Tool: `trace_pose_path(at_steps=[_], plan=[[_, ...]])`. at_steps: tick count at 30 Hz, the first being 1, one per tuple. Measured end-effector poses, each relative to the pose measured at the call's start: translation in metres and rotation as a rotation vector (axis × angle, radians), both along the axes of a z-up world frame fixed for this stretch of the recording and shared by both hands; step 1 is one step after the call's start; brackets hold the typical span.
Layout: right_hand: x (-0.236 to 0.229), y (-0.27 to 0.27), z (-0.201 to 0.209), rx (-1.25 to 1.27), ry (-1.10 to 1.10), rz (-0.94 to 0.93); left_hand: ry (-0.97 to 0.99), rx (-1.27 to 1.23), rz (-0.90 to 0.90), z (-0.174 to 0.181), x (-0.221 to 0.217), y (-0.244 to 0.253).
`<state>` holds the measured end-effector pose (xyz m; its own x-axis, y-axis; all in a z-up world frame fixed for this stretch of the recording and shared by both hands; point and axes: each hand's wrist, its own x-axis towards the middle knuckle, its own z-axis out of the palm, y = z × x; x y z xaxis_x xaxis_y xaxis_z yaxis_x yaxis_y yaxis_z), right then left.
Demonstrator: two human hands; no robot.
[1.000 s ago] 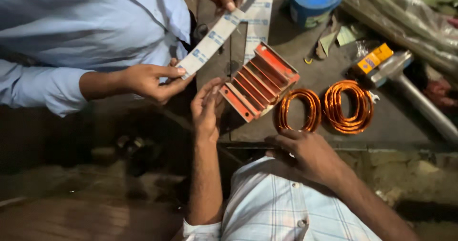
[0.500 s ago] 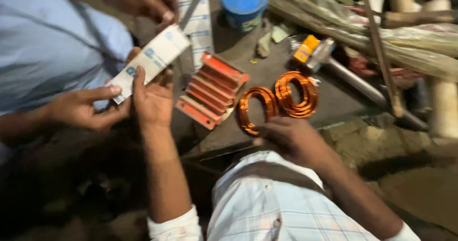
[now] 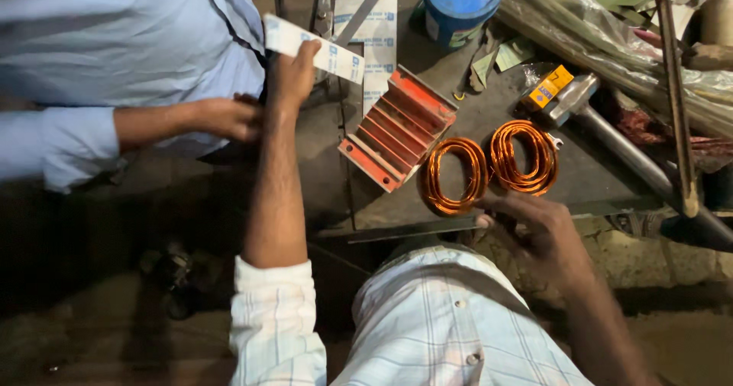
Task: The person cuts a strip of white tape into small pieces using shears. They then place the tape pieces into slots on a red finned component and arrange copper wire coils on the workbench.
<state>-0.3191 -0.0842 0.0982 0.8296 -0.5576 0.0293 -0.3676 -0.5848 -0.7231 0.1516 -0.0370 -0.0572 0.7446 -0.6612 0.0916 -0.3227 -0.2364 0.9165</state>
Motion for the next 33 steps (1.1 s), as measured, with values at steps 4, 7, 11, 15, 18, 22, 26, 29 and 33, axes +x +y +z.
trace_pose_path(at_steps=[4,7,11,15,18,22,26,29,33], plan=[[-0.016,0.008,-0.006,0.064,0.004,-0.101,-0.271,0.383,-0.098,-0.005,0.023,-0.045],[-0.032,0.008,-0.014,0.073,-0.049,-0.197,-0.514,0.639,-0.165,-0.006,0.023,-0.062],[-0.056,0.013,-0.028,0.013,-0.046,-0.337,-0.535,0.717,-0.094,0.017,0.008,-0.071],[-0.066,0.019,-0.031,-0.018,-0.088,-0.380,-0.461,0.850,-0.148,0.050,-0.009,-0.077],[-0.064,0.018,-0.031,0.089,-0.074,-0.439,-0.510,0.802,-0.134,0.045,-0.012,-0.067],[-0.056,0.017,-0.027,0.095,-0.083,-0.388,-0.429,0.646,-0.176,0.010,0.011,-0.059],[-0.047,0.007,-0.020,0.053,-0.075,-0.302,-0.426,0.505,-0.173,-0.027,0.028,-0.047],[-0.042,-0.001,-0.017,0.047,-0.104,-0.256,-0.462,0.352,-0.162,-0.029,0.025,-0.032],[-0.041,-0.011,-0.009,0.071,-0.139,-0.199,-0.486,0.089,-0.151,0.025,0.014,-0.010]])
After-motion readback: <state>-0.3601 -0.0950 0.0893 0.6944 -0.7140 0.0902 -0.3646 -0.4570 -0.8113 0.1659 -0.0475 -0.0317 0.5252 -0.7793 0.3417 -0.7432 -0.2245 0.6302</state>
